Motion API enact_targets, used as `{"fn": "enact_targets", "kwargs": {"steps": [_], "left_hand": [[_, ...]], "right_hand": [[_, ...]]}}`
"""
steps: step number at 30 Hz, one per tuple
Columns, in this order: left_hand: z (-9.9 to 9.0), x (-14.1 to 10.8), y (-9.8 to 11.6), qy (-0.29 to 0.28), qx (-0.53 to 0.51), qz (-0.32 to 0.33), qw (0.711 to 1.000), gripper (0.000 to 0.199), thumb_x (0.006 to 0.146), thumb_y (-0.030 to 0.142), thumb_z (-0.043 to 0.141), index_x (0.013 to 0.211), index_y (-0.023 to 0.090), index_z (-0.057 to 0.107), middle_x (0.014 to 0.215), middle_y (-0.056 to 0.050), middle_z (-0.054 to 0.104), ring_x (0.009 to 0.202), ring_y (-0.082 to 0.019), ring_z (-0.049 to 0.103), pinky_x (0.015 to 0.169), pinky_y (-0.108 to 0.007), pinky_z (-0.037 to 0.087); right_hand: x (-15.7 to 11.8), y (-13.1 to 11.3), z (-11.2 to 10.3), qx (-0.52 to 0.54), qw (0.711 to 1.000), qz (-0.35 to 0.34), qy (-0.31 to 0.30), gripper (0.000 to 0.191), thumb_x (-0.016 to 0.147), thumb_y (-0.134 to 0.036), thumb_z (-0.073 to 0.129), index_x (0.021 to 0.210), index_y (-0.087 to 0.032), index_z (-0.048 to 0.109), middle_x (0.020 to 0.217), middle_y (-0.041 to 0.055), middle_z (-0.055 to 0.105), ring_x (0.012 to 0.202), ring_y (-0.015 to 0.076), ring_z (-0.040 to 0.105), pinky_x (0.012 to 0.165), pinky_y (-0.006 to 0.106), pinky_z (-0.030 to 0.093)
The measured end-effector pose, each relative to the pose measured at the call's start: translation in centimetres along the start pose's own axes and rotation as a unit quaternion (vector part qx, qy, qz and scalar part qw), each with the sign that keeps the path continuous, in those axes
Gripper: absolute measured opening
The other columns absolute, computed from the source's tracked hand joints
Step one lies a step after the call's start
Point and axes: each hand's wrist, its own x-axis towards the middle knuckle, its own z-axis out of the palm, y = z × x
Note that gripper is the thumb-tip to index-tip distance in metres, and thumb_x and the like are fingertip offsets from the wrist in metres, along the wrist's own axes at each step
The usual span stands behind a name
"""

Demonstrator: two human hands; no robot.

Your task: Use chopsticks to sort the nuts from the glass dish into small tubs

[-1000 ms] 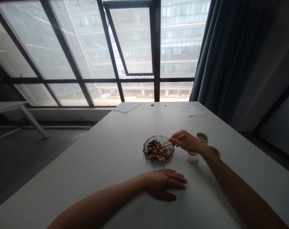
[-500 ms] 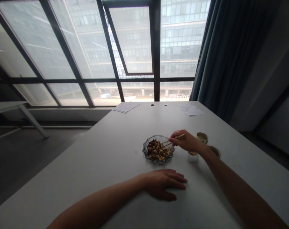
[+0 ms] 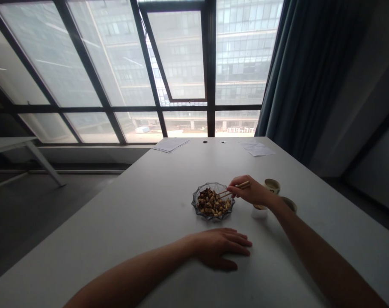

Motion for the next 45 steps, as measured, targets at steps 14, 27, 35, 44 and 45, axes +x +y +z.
{"fn": "enact_targets", "kwargs": {"steps": [14, 27, 35, 44, 45], "left_hand": [[0.0, -0.1, 0.0, -0.004, -0.003, -0.006, 1.000, 0.061, 0.096, 0.040, 0.067, 0.153, 0.023, 0.054, 0.161, -0.010, 0.050, 0.152, -0.026, 0.045, 0.130, -0.040, 0.026], [0.0, -0.1, -0.1, -0.002, -0.001, 0.000, 1.000, 0.062, 0.096, 0.043, 0.069, 0.153, 0.024, 0.053, 0.161, -0.011, 0.051, 0.152, -0.027, 0.046, 0.130, -0.041, 0.027], [0.0, 0.0, 0.0, -0.005, -0.004, -0.002, 1.000, 0.061, 0.096, 0.042, 0.067, 0.153, 0.024, 0.054, 0.160, -0.012, 0.051, 0.151, -0.028, 0.046, 0.130, -0.043, 0.027], [0.0, -0.1, 0.0, -0.010, -0.001, -0.010, 1.000, 0.060, 0.096, 0.041, 0.066, 0.152, 0.022, 0.054, 0.161, -0.011, 0.050, 0.152, -0.027, 0.045, 0.130, -0.042, 0.026], [0.0, -0.2, 0.0, -0.010, -0.001, -0.009, 1.000, 0.060, 0.097, 0.041, 0.065, 0.152, 0.022, 0.054, 0.161, -0.011, 0.050, 0.152, -0.027, 0.045, 0.130, -0.042, 0.026]], "right_hand": [[-0.3, -0.6, -1.0, 0.003, 0.999, 0.027, 0.032, 0.042, 0.094, -0.053, 0.070, 0.082, -0.014, 0.079, 0.070, 0.0082, 0.078, 0.066, 0.0226, 0.074, 0.059, 0.028, 0.054], [0.2, 0.9, 0.4, 0.001, 0.999, 0.037, 0.013, 0.041, 0.096, -0.052, 0.067, 0.082, -0.016, 0.079, 0.073, 0.0085, 0.079, 0.068, 0.0227, 0.077, 0.063, 0.029, 0.058], [0.1, 0.5, 0.7, 0.000, 0.999, 0.038, 0.028, 0.045, 0.095, -0.055, 0.067, 0.075, -0.016, 0.076, 0.069, 0.0081, 0.078, 0.065, 0.0223, 0.076, 0.060, 0.028, 0.057], [-2.0, -2.8, -3.6, -0.021, 0.995, 0.017, 0.093, 0.050, 0.096, -0.062, 0.064, 0.080, -0.016, 0.079, 0.079, 0.0121, 0.081, 0.069, 0.0251, 0.077, 0.061, 0.032, 0.061], [-2.7, -3.3, -4.6, -0.027, 0.990, 0.019, 0.134, 0.050, 0.095, -0.062, 0.065, 0.080, -0.016, 0.078, 0.079, 0.0123, 0.081, 0.069, 0.0260, 0.078, 0.060, 0.032, 0.061]]}}
